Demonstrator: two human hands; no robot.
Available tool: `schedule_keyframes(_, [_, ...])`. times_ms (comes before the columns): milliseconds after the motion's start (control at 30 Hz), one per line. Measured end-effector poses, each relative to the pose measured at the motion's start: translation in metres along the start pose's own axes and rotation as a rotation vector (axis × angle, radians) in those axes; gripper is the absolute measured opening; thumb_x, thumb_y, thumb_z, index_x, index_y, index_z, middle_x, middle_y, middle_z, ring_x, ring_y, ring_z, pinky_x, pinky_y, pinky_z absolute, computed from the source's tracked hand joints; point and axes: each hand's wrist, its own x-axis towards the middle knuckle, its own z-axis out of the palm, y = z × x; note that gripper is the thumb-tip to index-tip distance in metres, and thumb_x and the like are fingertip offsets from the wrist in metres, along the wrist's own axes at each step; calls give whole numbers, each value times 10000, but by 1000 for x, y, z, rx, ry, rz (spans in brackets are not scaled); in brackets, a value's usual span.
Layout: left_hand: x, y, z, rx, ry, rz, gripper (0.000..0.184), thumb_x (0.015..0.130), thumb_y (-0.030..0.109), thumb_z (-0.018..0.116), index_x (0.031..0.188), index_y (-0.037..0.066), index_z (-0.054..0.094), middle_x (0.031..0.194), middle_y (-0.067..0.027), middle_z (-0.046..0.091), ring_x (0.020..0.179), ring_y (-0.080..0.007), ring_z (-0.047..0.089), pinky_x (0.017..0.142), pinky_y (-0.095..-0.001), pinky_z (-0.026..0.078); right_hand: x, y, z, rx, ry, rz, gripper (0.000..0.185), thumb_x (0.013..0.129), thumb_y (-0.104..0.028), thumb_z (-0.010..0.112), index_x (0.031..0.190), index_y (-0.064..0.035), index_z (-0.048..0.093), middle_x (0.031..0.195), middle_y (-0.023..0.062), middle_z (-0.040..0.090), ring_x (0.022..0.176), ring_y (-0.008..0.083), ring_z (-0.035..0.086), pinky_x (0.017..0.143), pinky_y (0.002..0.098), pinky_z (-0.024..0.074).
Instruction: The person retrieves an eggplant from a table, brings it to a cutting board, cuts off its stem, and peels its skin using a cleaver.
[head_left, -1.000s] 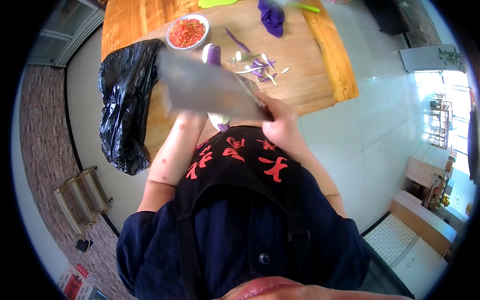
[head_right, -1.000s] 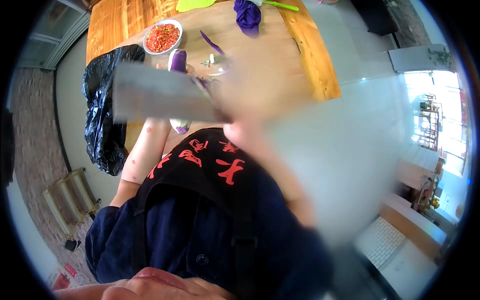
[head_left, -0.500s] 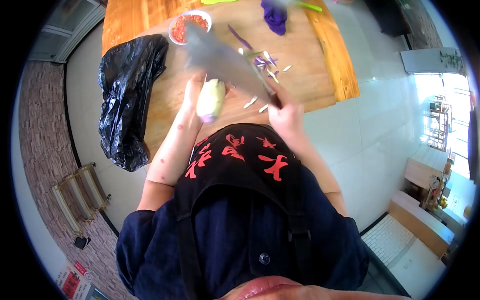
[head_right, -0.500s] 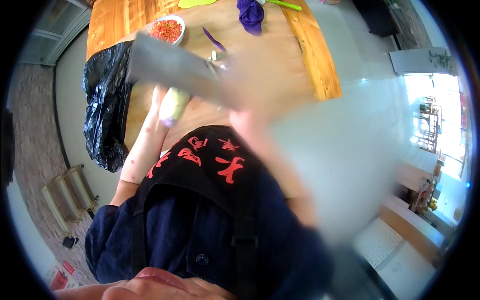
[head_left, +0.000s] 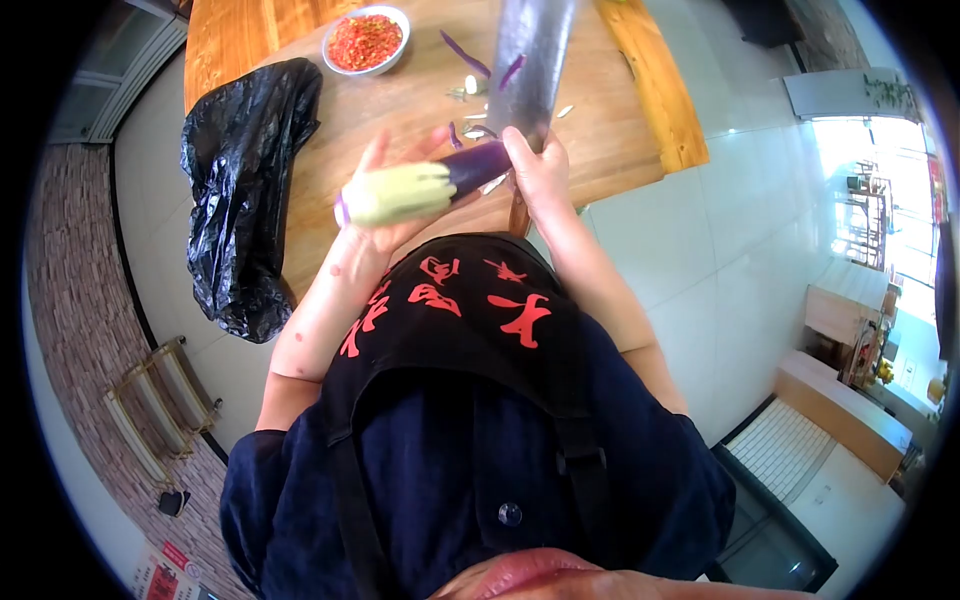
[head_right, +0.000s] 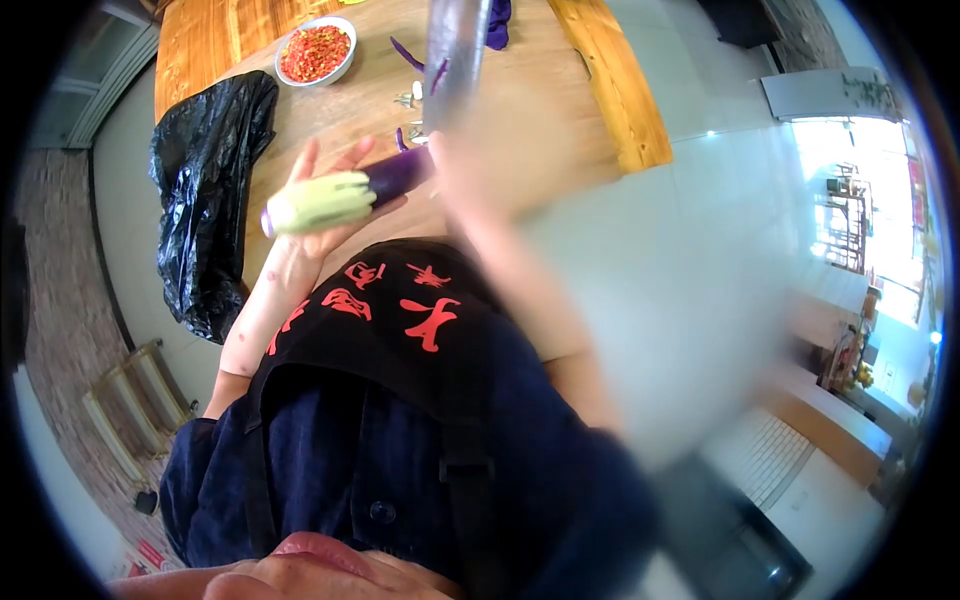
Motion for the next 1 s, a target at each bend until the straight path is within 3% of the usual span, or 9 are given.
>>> schedule_keyframes(200, [-7, 13, 10, 1, -119, 234, 883, 804, 710, 472, 1367, 35, 386, 1432, -281, 298, 1314, -414, 323, 1107, -545, 198, -28, -14, 6, 13, 29, 119, 278, 889, -262, 623, 992, -10, 568, 685, 22, 577, 481, 97, 513, 414, 228, 401])
schedule_keyframes(367, [2, 15, 21, 419, -57, 508, 595, 930, 469, 488, 1339, 45, 401, 1292, -224, 488, 1236, -357, 444, 1047, -495, 338, -34, -35, 11, -46, -76, 97, 303, 923, -290, 577, 1000, 3, 571, 676, 19, 577, 478, 85, 480, 435, 222, 401])
schedule_keyframes(467, [10, 26, 18, 431, 196, 651, 551, 939, 479, 465, 1281, 47, 447, 1160, -203, 573, 1107, -325, 554, 947, -470, 447, -44, -69, 8, -42, -89, -143, 274, 943, -267, 544, 936, 2, 594, 622, -19, 517, 477, 67, 456, 439, 214, 374])
schedule_keyframes(533, [14, 37, 14, 266, 293, 719, 556, 946, 536, 390, 1182, 45, 497, 906, -136, 588, 805, -258, 574, 767, -412, 506, -33, -58, -7, -127, -84, -513, 267, 952, -216, 527, 813, -16, 636, 642, -12, 568, 525, 33, 426, 511, 197, 351])
schedule_keyframes(667, [19, 50, 17, 128, 265, 730, 581, 945, 531, 353, 1199, 20, 466, 985, -164, 563, 802, -268, 553, 739, -416, 500, -45, -61, -27, -284, -157, -203, 153, 908, -105, 556, 921, 12, 654, 669, 29, 599, 562, 75, 469, 548, 241, 389])
schedule_keyframes(700, [20, 51, 31, 148, 283, 713, 458, 965, 426, 308, 1042, 49, 557, 913, -156, 593, 779, -261, 579, 746, -419, 505, -49, -69, -28, -362, -162, -155, 135, 886, -68, 575, 953, 17, 655, 672, 44, 602, 559, 89, 479, 550, 249, 394])
schedule_keyframes(767, [-5, 38, 86, 95, 401, 578, 443, 953, 441, 354, 1045, 62, 564, 916, -143, 603, 805, -246, 587, 732, -395, 509, -56, -79, -15, -451, -92, -608, 203, 809, -12, 617, 1008, 15, 645, 665, 76, 588, 547, 129, 502, 554, 250, 398])
schedule_keyframes(867, [26, 52, 33, 310, 88, 548, 395, 911, 475, 477, 1051, 119, 578, 882, -69, 615, 855, -190, 587, 677, -358, 502, -61, -109, -17, -360, -151, -667, 445, 666, 26, 703, 1102, -34, 635, 618, 78, 501, 487, 195, 472, 500, 282, 379])
schedule_keyframes(1000, [45, 34, 45, 165, 279, 662, 441, 906, 488, 443, 1034, 84, 564, 822, -93, 587, 763, -234, 574, 634, -356, 498, -56, -100, -29, -736, -191, -1269, 428, 685, -6, 746, 1093, -92, 653, 559, 11, 389, 444, 164, 389, 420, 300, 317])
